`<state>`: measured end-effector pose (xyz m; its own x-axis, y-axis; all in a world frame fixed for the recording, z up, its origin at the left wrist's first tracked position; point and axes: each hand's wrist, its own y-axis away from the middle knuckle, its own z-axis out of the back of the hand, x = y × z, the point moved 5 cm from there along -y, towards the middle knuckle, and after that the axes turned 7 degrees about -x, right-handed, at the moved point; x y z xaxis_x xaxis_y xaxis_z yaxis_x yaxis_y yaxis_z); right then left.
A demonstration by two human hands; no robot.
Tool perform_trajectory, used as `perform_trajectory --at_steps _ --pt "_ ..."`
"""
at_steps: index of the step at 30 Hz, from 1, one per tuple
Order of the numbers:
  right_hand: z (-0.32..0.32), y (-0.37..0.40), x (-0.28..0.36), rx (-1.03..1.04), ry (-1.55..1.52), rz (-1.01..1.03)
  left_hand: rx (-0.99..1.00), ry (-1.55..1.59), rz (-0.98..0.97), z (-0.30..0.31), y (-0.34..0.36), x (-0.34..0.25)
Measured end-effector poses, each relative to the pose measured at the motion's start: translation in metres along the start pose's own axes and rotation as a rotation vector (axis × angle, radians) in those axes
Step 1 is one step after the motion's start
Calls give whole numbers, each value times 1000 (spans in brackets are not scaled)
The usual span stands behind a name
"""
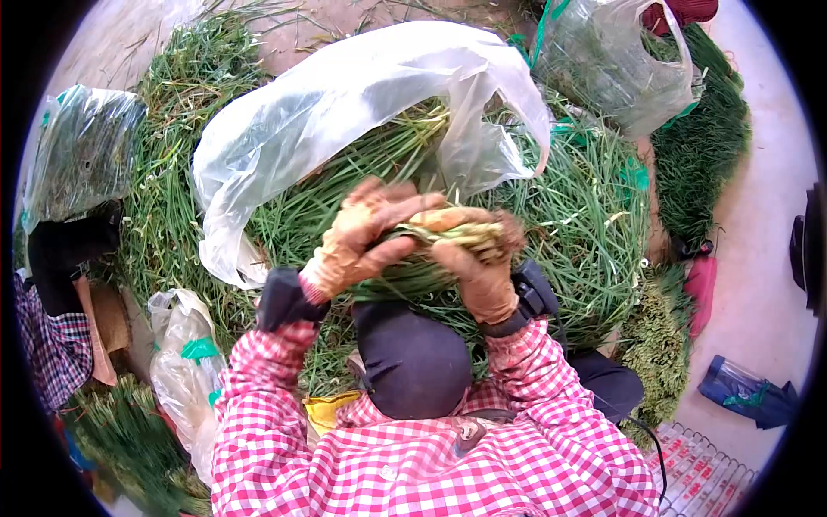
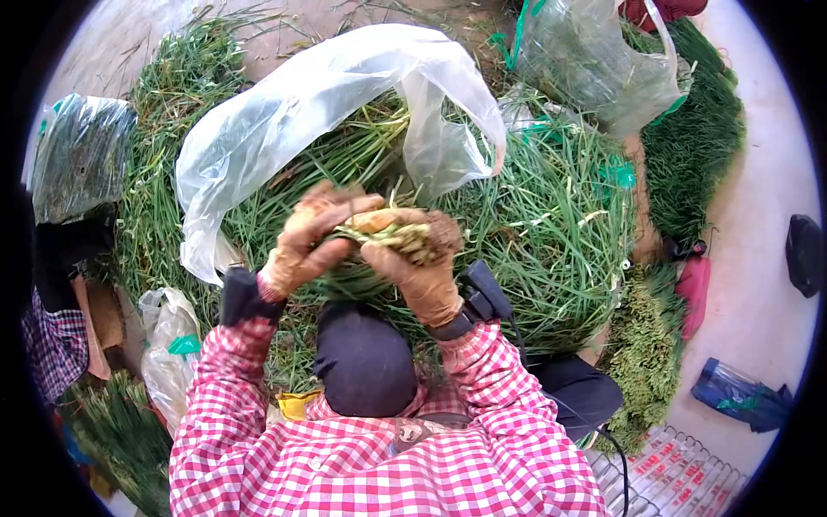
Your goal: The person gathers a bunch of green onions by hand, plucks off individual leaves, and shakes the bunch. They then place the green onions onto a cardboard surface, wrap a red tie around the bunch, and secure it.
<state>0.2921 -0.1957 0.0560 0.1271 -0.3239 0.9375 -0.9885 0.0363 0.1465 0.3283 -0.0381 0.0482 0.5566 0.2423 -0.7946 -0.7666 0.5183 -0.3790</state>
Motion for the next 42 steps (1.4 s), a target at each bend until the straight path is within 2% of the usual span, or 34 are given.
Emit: perform_trajectory --at_steps 2,4,5,6,8,9,10,11,12,14,15,16,17,18,19,21,22,25,26,28,29,30,32,33,35,36,38,39,41,42 --pt "15 -2 17 -66 -251 -14 34 27 115 -8 5 8" --pt "33 -6 49 -118 -379 -47 -166 346 54 -4 7 16" --pt "41 -4 61 -157 -395 -23 -169 391 148 1 6 9" --pt "45 -1 72 -186 -414 4 -197 182 -30 10 1 -5" --pt "48 9 88 -178 -433 35 -403 -30 -53 35 -7 -49" --pt "46 16 94 -166 -450 43 -478 116 21 45 -6 -53" --pt "38 26 104 -65 -538 68 -547 259 99 57 -4 -56" --pt "29 38 114 38 -626 92 -572 645 181 68 -10 -58" --pt "22 50 124 140 -712 116 -568 861 272 78 -15 -80" --pt "7 70 127 280 -858 57 -282 1180 311 69 -25 -84" --pt "0 81 133 339 -932 59 -14 1275 351 43 -30 -89" --pt "-5 92 139 397 -1006 56 117 1253 443 15 -23 -113" --pt "-4 98 142 483 -1082 59 328 1289 494 -9 -10 -135" --pt "-3 100 145 595 -1141 114 536 974 594 -23 3 -156" --pt "1 107 148 568 -1086 131 616 978 853 -46 34 -153" --pt "10 116 150 556 -988 171 758 1475 638 -79 79 -146" --pt "12 123 148 526 -1024 167 687 1330 546 -93 95 -135" --pt "37 148 149 301 -712 104 475 899 270 -116 120 -124" --pt "46 156 147 252 -607 62 511 1555 845 -90 88 -206" --pt "66 173 137 150 -398 -37 355 1054 868 -83 83 -207" --pt "73 180 126 189 -419 -128 297 893 862 -76 80 -211" --pt "74 204 119 259 -604 -382 239 760 868 -70 78 -223" --pt "77 228 115 364 -593 -441 119 643 775 -72 85 -221" --pt "79 234 110 290 -506 -405 114 604 814 -72 90 -224" --pt "76 245 97 144 -326 -342 123 654 881 -76 105 -233" --pt "75 249 95 179 -219 -266 123 679 907 -78 110 -238" --pt "75 257 93 245 -4 -115 148 924 896 -85 131 -243" --pt "82 257 87 195 -24 -202 154 1021 913 -92 149 -231" --pt "87 266 100 215 11 -380 174 1284 1118 -108 163 -227" --pt "94 272 104 224 31 -469 141 1339 1092 -114 164 -230"
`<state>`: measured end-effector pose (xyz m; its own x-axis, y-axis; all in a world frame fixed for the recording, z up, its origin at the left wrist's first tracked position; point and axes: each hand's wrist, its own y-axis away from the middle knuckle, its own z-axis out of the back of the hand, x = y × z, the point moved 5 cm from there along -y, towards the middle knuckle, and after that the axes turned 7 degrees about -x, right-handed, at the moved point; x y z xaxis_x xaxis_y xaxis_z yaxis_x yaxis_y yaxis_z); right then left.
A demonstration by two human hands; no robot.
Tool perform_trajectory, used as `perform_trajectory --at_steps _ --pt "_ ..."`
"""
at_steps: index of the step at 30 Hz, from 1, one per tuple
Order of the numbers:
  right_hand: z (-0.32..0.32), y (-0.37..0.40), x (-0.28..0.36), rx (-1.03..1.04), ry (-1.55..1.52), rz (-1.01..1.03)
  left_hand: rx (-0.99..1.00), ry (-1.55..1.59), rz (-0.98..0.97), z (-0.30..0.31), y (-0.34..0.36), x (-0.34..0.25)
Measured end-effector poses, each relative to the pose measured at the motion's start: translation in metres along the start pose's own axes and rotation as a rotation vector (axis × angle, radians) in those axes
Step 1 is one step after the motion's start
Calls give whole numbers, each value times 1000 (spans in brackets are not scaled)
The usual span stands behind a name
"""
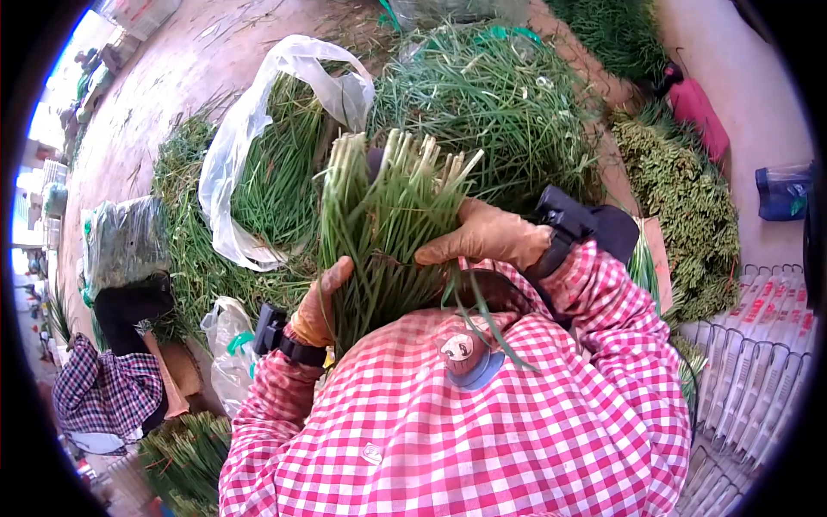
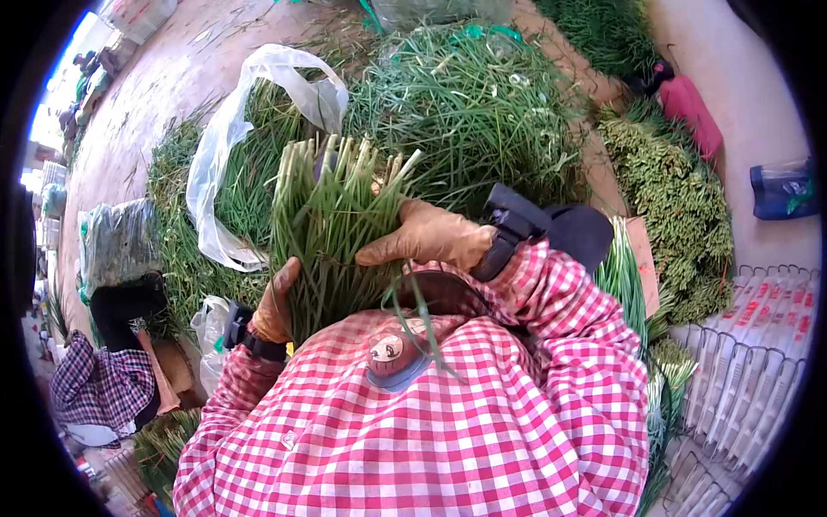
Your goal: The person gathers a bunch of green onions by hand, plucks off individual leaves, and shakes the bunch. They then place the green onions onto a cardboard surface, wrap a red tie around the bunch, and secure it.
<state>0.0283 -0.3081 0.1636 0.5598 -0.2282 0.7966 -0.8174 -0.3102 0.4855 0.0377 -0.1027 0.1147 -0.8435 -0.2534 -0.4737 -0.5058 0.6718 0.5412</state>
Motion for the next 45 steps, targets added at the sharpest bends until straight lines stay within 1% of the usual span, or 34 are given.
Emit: perform_trajectory --at_steps 1,2,4,5,6,8,9,10,12,14,15,16,17,20,22,24,26,28,30,33,34,35,37,40,42,43,45 --pt "5 4 1 -17 94 11 21 52 -28 -2 -4 6" --pt "12 16 9 -20 258 -49 44 103 -54 1 -10 14" --pt "43 13 -10 143 320 -175 -80 -190 -350 74 -39 39" --pt "56 12 -16 81 370 -216 -75 -258 -494 50 -38 34" --pt "60 19 -8 112 432 -195 -70 -324 -637 34 -35 30" --pt "64 23 6 112 671 -54 -52 -125 -539 84 -49 58" --pt "72 21 3 137 689 -82 -81 -106 -547 81 -46 58" --pt "86 19 0 31 805 -186 -101 -102 -542 71 -41 56" --pt "103 15 10 -6 819 -234 -140 -126 -510 54 -31 51" --pt "129 16 26 -63 782 -153 -158 -156 -479 39 -23 47" --pt "131 23 48 -125 729 -31 -160 -170 -460 33 -19 46" --pt "145 23 63 -246 709 91 -161 -178 -440 28 -17 46" --pt "159 33 83 -383 709 142 -157 -184 -422 24 -15 44" --pt "202 65 135 -953 485 522 -140 -205 -382 21 -11 43" --pt "163 88 155 -893 490 751 -114 -224 -350 18 -10 43" --pt "103 82 141 -732 766 679 -82 -245 -312 15 -11 42" --pt "53 68 110 -595 1305 357 -47 -281 -275 11 -12 41" --pt "38 37 60 -530 1644 880 -1 -322 -230 7 -12 42" --pt "35 9 45 -276 1528 289 51 -396 -192 1 -12 40" --pt "49 -1 30 -184 959 117 43 -447 -182 9 -14 40" --pt "54 -5 21 -152 771 64 -25 -344 -224 24 -21 45" --pt "58 -13 9 -48 404 159 -93 -237 -265 44 -31 54" --pt "57 -5 15 -194 784 316 -218 -93 -384 8 -24 42" --pt "75 0 4 -226 1146 356 -257 -113 -412 8 -22 38" --pt "84 4 2 -269 1216 421 -260 -132 -412 15 -19 40" --pt "83 9 5 -297 1279 394 -263 -139 -412 19 -18 41" --pt "105 10 19 -455 1503 464 -271 -142 -416 23 -16 44"
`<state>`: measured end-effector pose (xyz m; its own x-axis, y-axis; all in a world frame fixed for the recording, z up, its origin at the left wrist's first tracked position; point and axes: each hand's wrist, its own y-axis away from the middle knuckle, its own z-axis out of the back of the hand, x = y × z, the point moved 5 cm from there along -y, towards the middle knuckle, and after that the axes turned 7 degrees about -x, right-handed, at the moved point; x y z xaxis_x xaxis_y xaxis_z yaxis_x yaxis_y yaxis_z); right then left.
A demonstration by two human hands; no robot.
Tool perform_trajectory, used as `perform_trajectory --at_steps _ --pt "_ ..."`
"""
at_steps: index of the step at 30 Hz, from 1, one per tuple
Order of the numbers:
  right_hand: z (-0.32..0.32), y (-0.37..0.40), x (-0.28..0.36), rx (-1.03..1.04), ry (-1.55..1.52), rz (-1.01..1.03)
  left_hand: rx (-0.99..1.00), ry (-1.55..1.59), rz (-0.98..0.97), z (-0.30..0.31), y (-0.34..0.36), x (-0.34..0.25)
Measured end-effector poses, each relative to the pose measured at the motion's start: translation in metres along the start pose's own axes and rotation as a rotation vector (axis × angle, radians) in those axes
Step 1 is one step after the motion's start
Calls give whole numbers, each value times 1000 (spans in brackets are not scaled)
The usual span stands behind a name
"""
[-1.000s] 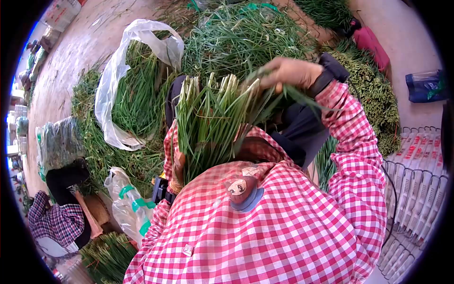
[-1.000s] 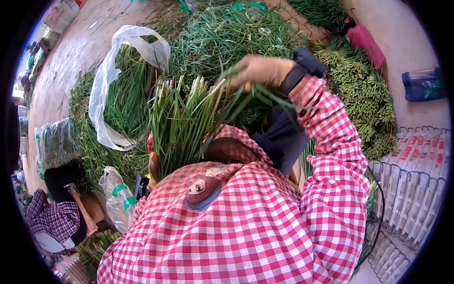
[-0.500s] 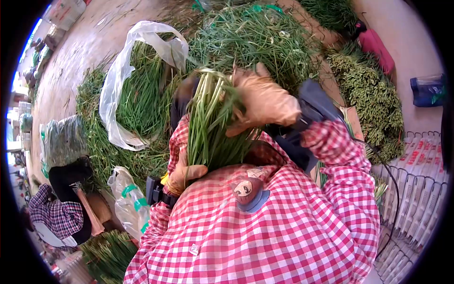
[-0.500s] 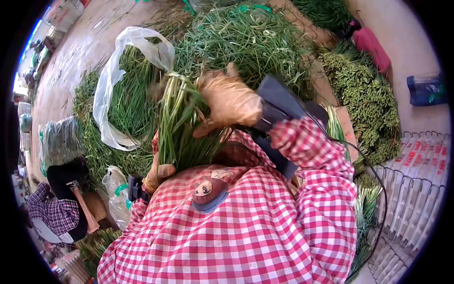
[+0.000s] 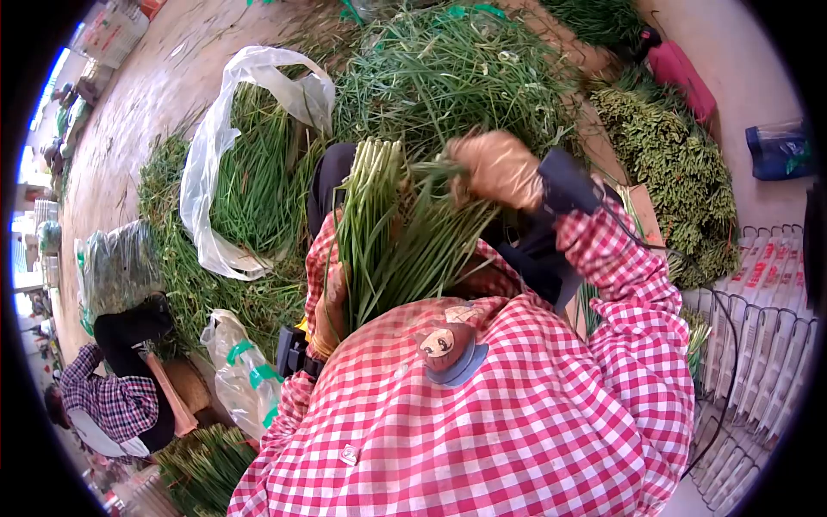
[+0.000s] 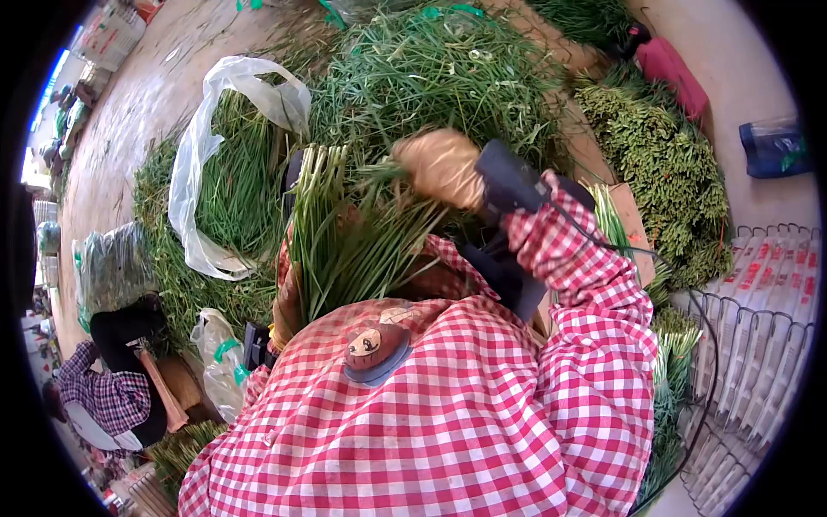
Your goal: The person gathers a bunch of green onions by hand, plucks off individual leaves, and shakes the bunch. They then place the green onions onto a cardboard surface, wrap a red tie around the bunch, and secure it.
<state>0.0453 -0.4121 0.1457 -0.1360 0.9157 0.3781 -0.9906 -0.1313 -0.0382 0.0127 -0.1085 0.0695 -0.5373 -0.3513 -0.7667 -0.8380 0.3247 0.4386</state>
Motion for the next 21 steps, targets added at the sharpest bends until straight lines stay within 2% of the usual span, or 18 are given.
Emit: perform_trajectory --at_steps 1,2,3,5,8,9,10,11,13,16,18,19,21 --pt "7 -6 -18 -60 124 10 -6 -4 -2 1 1 1" --pt "-13 -12 -82 -102 241 -61 -13 -4 -6 3 2 1" --pt "-21 -16 -106 -74 309 -148 -21 -3 -7 4 1 2" --pt "-7 -20 -117 65 403 -334 -28 -5 -9 5 3 2" --pt "51 -9 -69 383 473 -639 -31 -2 -1 5 3 1" --pt "55 -9 -33 -22 246 -302 -31 -4 8 9 1 1" --pt "60 -15 -1 -18 10 -181 -28 -6 23 9 0 1" --pt "64 -10 37 -154 192 22 -25 -13 35 9 -1 1" --pt "44 -16 73 81 273 -2 -21 -20 51 7 -4 3" --pt "-5 -25 76 294 78 77 -20 -3 88 6 -4 2" --pt "-8 -28 68 334 -200 126 -28 22 122 7 -3 3" --pt "-10 -28 60 140 -250 211 -33 40 131 4 -3 3" --pt "-20 -35 30 184 -25 -26 -43 14 86 2 -6 0"
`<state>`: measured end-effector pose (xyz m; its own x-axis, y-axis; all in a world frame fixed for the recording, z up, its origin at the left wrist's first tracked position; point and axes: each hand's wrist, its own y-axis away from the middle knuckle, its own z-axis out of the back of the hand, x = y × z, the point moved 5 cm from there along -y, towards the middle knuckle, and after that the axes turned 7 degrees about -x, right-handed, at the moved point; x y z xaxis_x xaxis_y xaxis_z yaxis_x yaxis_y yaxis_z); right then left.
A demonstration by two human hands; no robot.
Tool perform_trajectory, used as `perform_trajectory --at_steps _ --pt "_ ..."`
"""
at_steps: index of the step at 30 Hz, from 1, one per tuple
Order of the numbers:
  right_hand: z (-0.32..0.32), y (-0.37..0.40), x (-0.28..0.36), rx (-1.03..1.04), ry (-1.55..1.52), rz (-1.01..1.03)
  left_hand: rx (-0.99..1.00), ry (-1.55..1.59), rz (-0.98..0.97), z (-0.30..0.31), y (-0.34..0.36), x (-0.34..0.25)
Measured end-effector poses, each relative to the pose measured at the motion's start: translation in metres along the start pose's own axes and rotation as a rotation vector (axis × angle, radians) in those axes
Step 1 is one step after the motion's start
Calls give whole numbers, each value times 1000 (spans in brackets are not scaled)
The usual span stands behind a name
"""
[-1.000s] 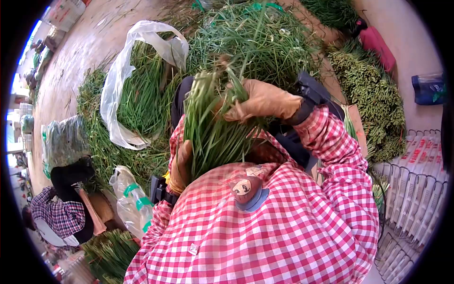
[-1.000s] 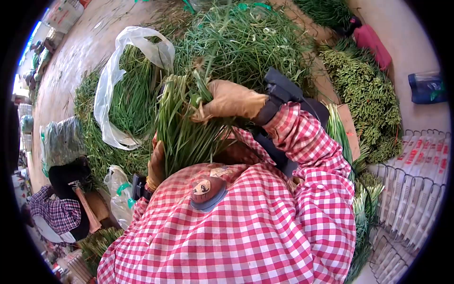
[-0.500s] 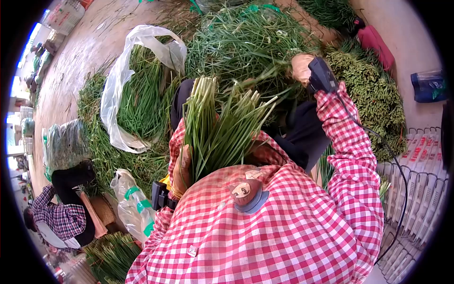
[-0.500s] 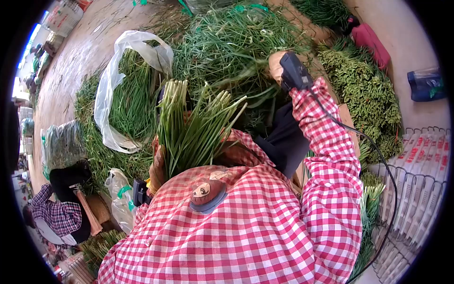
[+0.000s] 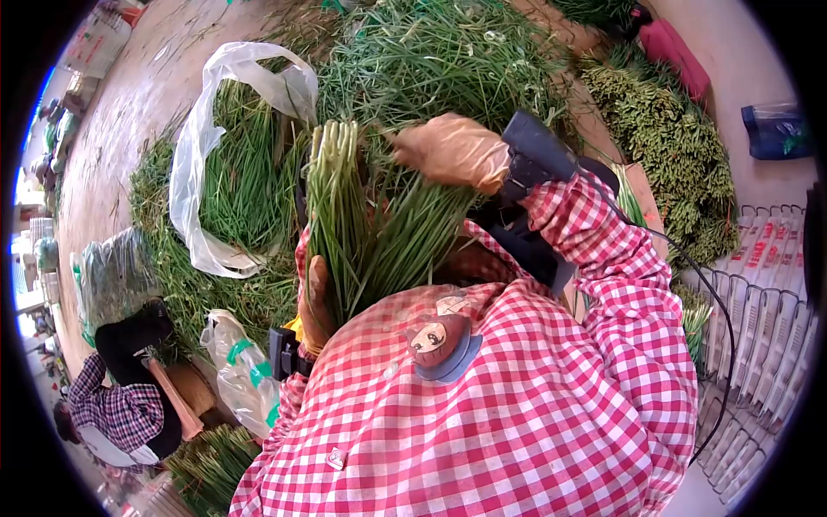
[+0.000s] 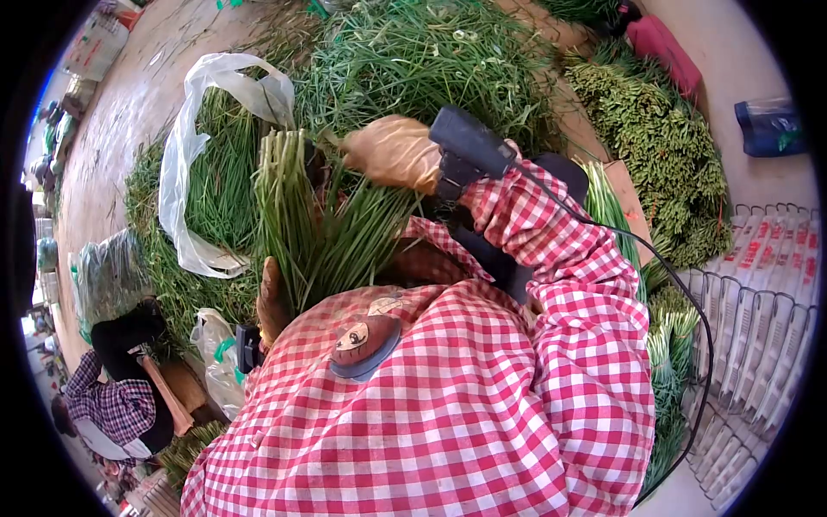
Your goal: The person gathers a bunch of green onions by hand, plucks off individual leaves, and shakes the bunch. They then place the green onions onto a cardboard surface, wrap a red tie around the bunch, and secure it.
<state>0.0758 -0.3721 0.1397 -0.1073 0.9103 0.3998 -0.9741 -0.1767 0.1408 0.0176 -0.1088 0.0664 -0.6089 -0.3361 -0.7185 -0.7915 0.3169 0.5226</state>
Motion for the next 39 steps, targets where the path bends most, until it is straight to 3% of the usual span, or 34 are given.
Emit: perform_trajectory --at_steps 2,4,5,8,10,12,13,15,16,18,19,22,24,26,28,29,31,33,34,35,37,39 --pt "1 -1 -39 -147 -43 -54 -16 -118 -140 -1 -1 -5" --pt "-3 4 -92 -384 341 193 -23 -186 -239 -6 -2 -7" --pt "-1 7 -118 -375 352 115 -25 -194 -268 -9 -2 -7" --pt "12 37 -147 -265 23 -433 -21 -61 -236 -16 -4 -11" --pt "20 51 -150 -295 -103 -556 -23 -68 -203 -1 -9 -5" --pt "-7 72 -108 -29 -1599 -377 -23 -1 -154 10 -13 1" --pt "-15 71 -82 22 -1406 -232 -17 32 -163 11 -14 3" --pt "-37 77 -22 52 -1394 -167 46 29 -146 -8 -7 -5" --pt "-47 86 1 36 -1581 -241 49 11 -162 -12 -6 -6" --pt "-53 86 18 -115 -1399 -291 55 -26 -193 -19 -3 -8" --pt "-44 92 23 114 -1441 -489 1 -99 -202 -10 -5 -6" --pt "-25 100 6 342 -969 -423 5 -141 -152 -8 -5 -5" --pt "-27 100 -22 297 -644 -226 2 -134 -145 -8 -7 -5" --pt "14 100 -22 -45 -165 631 5 -124 -144 -7 -9 -4" --pt "60 82 -67 -86 -564 242 10 -113 -143 -5 -10 -3" --pt "80 83 -107 16 -1121 135 15 -112 -143 -5 -11 -3" --pt "101 75 -144 -125 -1263 -175 28 -112 -140 -4 -12 -3" --pt "117 60 -156 -560 -392 -489 45 -119 -133 -4 -12 -2" --pt "102 45 -149 -297 101 -523 56 -124 -126 -4 -12 -1" --pt "90 46 -103 13 88 -507 68 -133 -120 -4 -12 -1" --pt "46 28 -70 324 -335 -37 93 -150 -109 -3 -9 2" --pt "21 19 -36 457 -821 90 139 -187 -102 4 -7 6"
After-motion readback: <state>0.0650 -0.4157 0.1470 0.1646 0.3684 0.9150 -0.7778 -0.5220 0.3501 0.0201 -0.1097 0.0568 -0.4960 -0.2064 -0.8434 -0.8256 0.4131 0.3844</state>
